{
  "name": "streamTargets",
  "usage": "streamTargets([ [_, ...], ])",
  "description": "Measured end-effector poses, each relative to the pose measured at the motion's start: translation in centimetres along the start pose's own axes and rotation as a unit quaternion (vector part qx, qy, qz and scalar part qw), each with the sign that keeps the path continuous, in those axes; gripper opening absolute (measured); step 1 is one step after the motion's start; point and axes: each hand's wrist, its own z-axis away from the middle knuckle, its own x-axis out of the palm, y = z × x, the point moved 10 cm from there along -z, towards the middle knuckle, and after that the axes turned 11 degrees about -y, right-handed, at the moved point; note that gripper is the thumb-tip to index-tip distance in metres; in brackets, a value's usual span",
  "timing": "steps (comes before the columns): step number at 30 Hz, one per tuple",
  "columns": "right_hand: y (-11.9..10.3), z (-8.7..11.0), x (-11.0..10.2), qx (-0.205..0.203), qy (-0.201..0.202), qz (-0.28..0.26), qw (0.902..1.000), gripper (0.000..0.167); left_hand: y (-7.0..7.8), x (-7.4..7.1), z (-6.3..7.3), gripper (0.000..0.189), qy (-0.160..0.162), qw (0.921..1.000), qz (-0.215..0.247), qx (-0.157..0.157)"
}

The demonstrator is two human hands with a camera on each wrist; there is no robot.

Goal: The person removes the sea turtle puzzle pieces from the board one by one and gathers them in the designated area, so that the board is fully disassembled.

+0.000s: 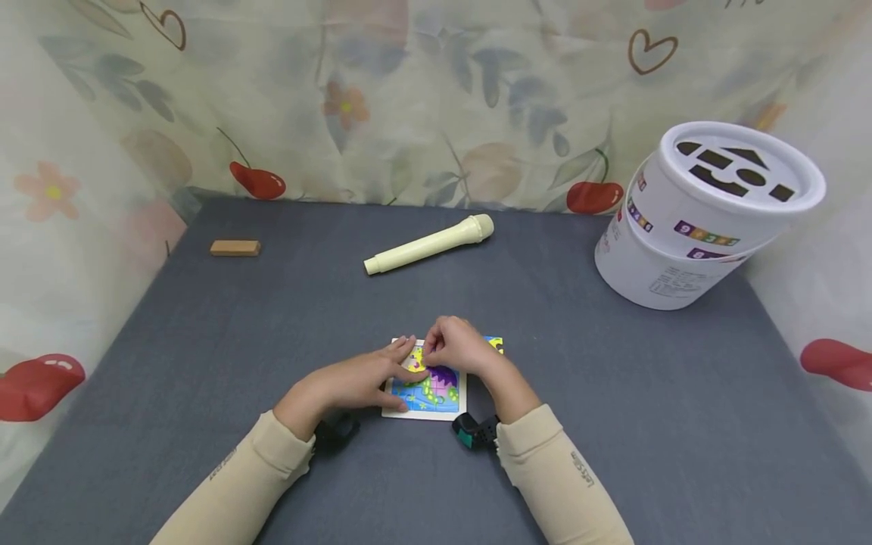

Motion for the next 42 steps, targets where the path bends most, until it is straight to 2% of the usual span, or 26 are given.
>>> streamTargets([
  [8,-0.5,0.4,-0.2,-0.019,0.010,0.011,0.9997,0.019,-0.2,0.1,-0.2,0.052,0.003,1.0000,0.000,-0.003],
  [17,-1.2,0.5,0.0,-0.031,-0.009,0.078,0.9964,0.018,-0.2,0.2,-0.3,0.052,-0.006,1.0000,0.001,-0.006],
  [24,-1.1,0.0,-0.1,-0.019,0.003,0.055,0.9983,0.013,-0.3,0.2,-0.1,0.051,-0.007,0.9999,0.008,-0.008],
  [34,-0.9,-0.5,0.3,-0.004,-0.001,0.072,0.9974,0.010,0.0,0.2,-0.1,0.051,-0.009,1.0000,0.004,0.000],
  [39,-0.5,-0.6,-0.1,0.006,-0.001,0.040,0.9992,0.005,-0.1,0.2,-0.2,0.051,-0.011,0.9999,0.004,-0.001],
  [42,-0.3,-0.5,-0.4,-0.002,-0.007,0.012,0.9999,0.007,-0.2,0.2,-0.2,0.051,-0.011,0.9999,0.006,-0.004],
])
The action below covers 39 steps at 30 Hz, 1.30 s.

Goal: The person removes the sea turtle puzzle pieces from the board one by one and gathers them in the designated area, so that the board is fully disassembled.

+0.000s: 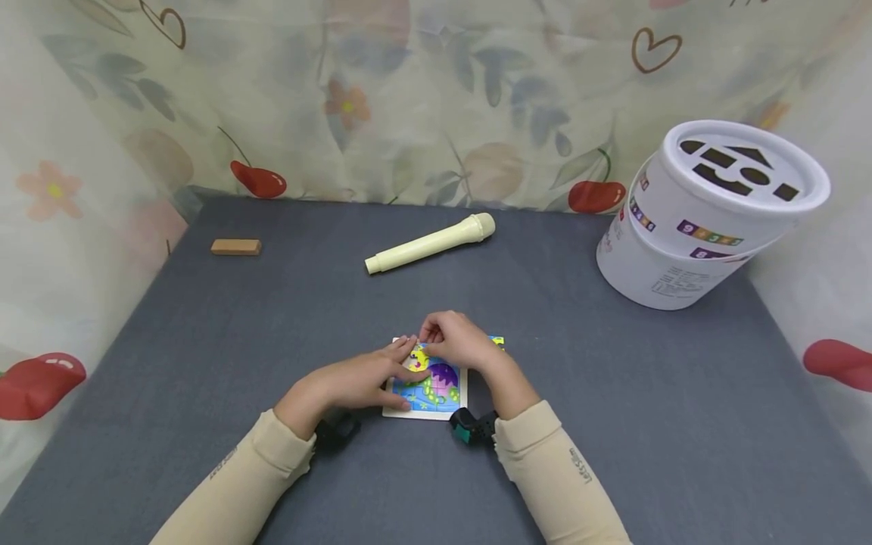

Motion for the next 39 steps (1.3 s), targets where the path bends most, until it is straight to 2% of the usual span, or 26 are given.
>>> streamTargets([
  [4,0.3,0.0,-0.3,-0.008,-0.006,-0.030,0.9995,0.011,-0.1,0.0,-0.1,0.051,0.001,1.0000,-0.002,-0.005],
  [9,1.0,0.1,-0.2,0.002,-0.013,-0.053,0.9985,0.009,-0.2,0.1,-0.1,0.051,-0.001,0.9999,-0.005,-0.010],
  [18,1.0,0.0,0.0,-0.001,-0.026,-0.062,0.9977,0.011,0.1,-0.1,0.2,0.050,0.000,1.0000,-0.001,-0.008],
  [27,2.7,-0.2,0.5,0.020,-0.042,-0.148,0.9879,0.016,0.1,0.0,0.1,0.051,-0.001,0.9999,-0.009,-0.009],
  [39,3.4,0.5,-0.3,0.028,-0.034,-0.199,0.9791,0.021,0.3,-0.1,-0.1,0.050,0.004,0.9997,-0.019,-0.011],
])
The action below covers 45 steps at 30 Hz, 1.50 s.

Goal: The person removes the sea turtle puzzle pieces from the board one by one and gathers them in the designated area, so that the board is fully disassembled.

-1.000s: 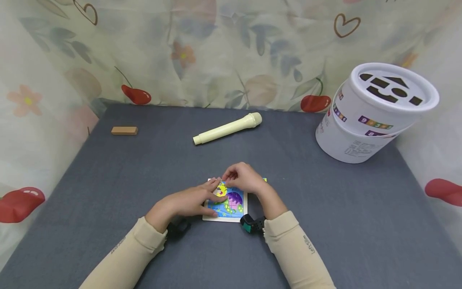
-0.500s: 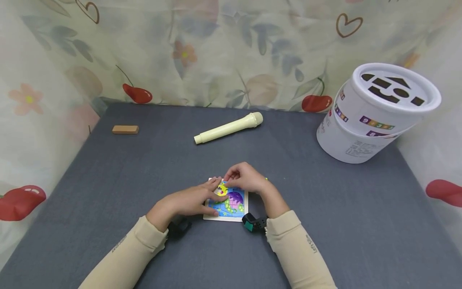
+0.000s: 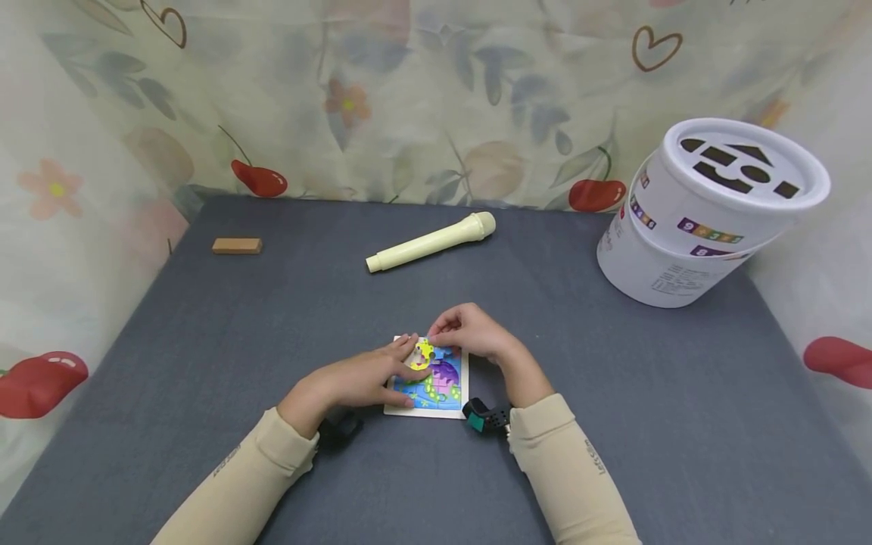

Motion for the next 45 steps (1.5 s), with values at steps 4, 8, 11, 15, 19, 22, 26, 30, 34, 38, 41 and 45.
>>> streamTargets([
  [4,0.5,1.1,-1.4,0.010,0.007,0.008,0.9999,0.021,0.1,0.0,0.0,0.051,0.000,1.0000,-0.006,-0.001],
  [8,1.5,2.6,-3.4,0.028,0.021,0.023,0.9991,0.024,0.1,0.0,0.0,0.052,0.000,1.0000,-0.008,-0.005],
  [11,2.5,3.9,-4.9,0.042,0.036,0.030,0.9980,0.027,0.1,0.0,0.1,0.052,0.002,0.9999,-0.011,-0.003],
  [15,3.7,5.3,-6.5,0.048,0.051,0.032,0.9970,0.030,0.2,0.0,0.1,0.052,0.005,0.9999,-0.012,0.002],
  [19,4.3,6.4,-7.5,0.047,0.057,0.032,0.9968,0.032,0.2,0.0,0.2,0.052,0.005,1.0000,-0.005,0.004],
  [22,4.7,7.0,-8.1,0.050,0.065,0.035,0.9960,0.033,0.1,0.1,0.2,0.052,0.004,1.0000,0.000,0.003],
  [26,5.6,7.8,-9.1,0.051,0.085,0.040,0.9943,0.032,-0.1,0.1,0.1,0.052,0.002,1.0000,0.008,0.000],
  [30,6.4,8.2,-9.4,0.048,0.084,0.041,0.9945,0.031,0.0,0.1,0.1,0.052,0.001,0.9999,0.011,0.002],
  [34,6.9,8.3,-9.4,0.045,0.074,0.044,0.9953,0.031,0.0,0.2,0.1,0.052,0.000,0.9999,0.013,0.003],
  [38,7.0,8.3,-9.4,0.044,0.068,0.052,0.9954,0.030,-0.1,0.1,0.1,0.052,0.000,0.9998,0.018,0.001],
  [41,7.1,8.4,-9.4,0.044,0.063,0.056,0.9955,0.030,-0.2,0.1,0.0,0.053,0.000,0.9998,0.019,-0.001],
  [45,7.0,8.3,-9.3,0.045,0.060,0.062,0.9953,0.029,-0.3,0.1,0.0,0.053,-0.002,0.9998,0.019,-0.002],
])
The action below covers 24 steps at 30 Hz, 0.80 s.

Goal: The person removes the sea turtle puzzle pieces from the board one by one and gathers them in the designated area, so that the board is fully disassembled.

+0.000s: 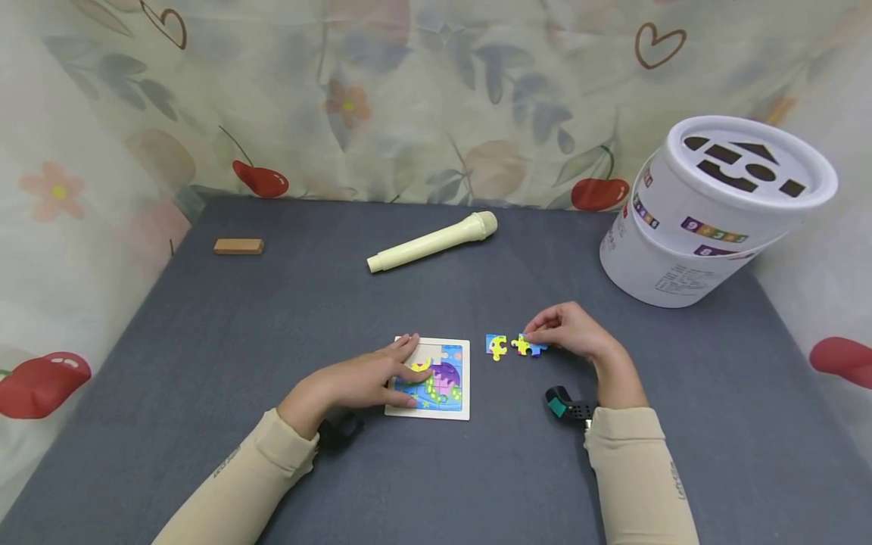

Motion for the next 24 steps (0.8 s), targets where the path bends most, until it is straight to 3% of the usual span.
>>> streamTargets([
  [24,-0.97,-0.07,0.44,-0.023,0.014,0.059,0.9979,0.021,0.22,-0.01,0.20,0.051,0.006,1.0000,0.003,0.006],
])
